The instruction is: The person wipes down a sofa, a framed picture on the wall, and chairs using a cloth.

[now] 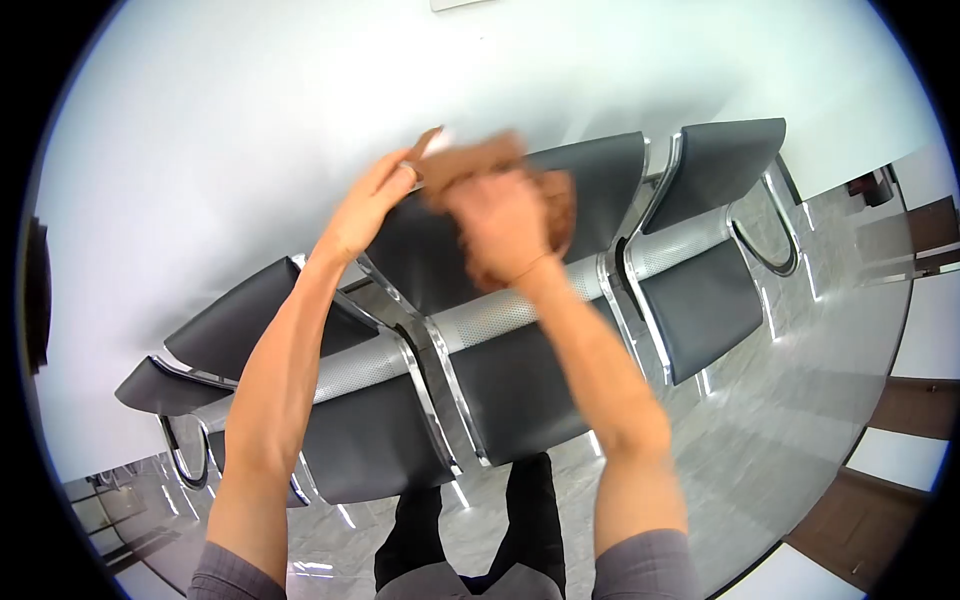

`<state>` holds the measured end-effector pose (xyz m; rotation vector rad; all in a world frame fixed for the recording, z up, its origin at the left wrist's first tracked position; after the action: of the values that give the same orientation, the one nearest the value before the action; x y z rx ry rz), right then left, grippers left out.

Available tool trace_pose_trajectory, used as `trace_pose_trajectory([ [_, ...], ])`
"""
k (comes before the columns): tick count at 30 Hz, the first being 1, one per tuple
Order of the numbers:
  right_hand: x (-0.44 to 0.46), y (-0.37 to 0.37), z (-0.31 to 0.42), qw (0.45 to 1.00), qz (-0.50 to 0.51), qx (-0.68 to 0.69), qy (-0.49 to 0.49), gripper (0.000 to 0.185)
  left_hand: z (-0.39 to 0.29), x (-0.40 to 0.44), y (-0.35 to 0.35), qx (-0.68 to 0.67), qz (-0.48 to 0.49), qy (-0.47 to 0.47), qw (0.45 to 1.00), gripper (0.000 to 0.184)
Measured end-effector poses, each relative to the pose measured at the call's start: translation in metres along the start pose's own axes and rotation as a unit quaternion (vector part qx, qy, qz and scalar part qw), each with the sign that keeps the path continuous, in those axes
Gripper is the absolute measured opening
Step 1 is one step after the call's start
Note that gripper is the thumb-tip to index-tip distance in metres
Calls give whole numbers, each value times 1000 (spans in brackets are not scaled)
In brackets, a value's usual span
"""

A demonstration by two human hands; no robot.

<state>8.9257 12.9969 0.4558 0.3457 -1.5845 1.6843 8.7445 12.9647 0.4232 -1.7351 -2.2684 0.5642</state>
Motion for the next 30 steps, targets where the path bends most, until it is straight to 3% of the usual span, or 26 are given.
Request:
trace_pose_trajectory([
  [1, 7, -8, -56, 981, 130, -32, 138, 23, -2, -1, 8, 79, 32, -26, 996, 80],
  [2, -13, -37, -91, 980, -65, -160, 97, 23, -5, -3, 15, 159, 66, -51, 984, 78],
  [4, -55, -71, -174, 938, -184, -159, 247, 20, -9, -2, 21, 211, 78, -48, 973, 76],
  [5, -79, -82, -204, 907, -213, -109, 346, 21, -10, 0, 21, 261, 79, -44, 961, 75],
  [6, -102, -77, -218, 851, -220, 89, 468, 31, -10, 0, 21, 265, 83, -48, 959, 75],
  [8, -154, -42, -206, 799, -270, 46, 536, 34, -10, 0, 22, 290, 80, -57, 952, 75],
  [10, -193, 15, -163, 804, -275, -53, 525, 37, -14, 0, 23, 290, 88, -58, 951, 76],
  [12, -222, 83, -107, 757, -298, 117, 569, 39, -18, 1, 23, 292, 95, -57, 950, 76],
  [13, -241, 121, -68, 704, -257, 133, 648, 38, -15, 1, 23, 294, 90, -61, 950, 76],
  [14, -238, 143, -30, 688, -230, 184, 663, 39, -12, -1, 22, 296, 89, -66, 949, 76],
  [15, -243, 171, 7, 629, -224, 231, 708, 41, -12, 1, 19, 297, 85, -64, 949, 76],
  [16, -218, 176, 48, 530, -230, 343, 740, 41, -11, 1, 19, 284, 88, -58, 953, 76],
  [17, -215, 197, 70, 573, -254, 311, 715, 38, -11, 2, 20, 270, 92, -50, 957, 76],
  [20, -162, 194, 90, 467, -221, 487, 704, 31, -7, 2, 15, 246, 59, -14, 967, 76],
  [23, -80, 80, 34, 687, -162, 385, 594, 37, -6, 1, 11, 179, 67, -30, 981, 75],
  [25, -31, 27, -13, 733, -185, 401, 518, 33, -12, -1, 10, 185, 64, -49, 979, 73],
  [26, 0, 0, -38, 789, -204, 362, 453, 32, -12, -2, 10, 193, 64, -71, 976, 70],
  [30, 123, -93, -114, 870, -273, 260, 317, 33, -8, 3, 10, 244, 35, -96, 964, 73],
])
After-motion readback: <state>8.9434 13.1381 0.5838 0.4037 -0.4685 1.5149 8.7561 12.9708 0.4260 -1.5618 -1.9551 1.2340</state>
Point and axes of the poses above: each hand's wrist, its own x-axis towards the middle knuckle, its own y-axis out of the palm, z = x × y, the point moved 9 cm from there along x, towards the middle knuckle, and after that the axes turned 2 degrees about x, right-handed, at the moved point
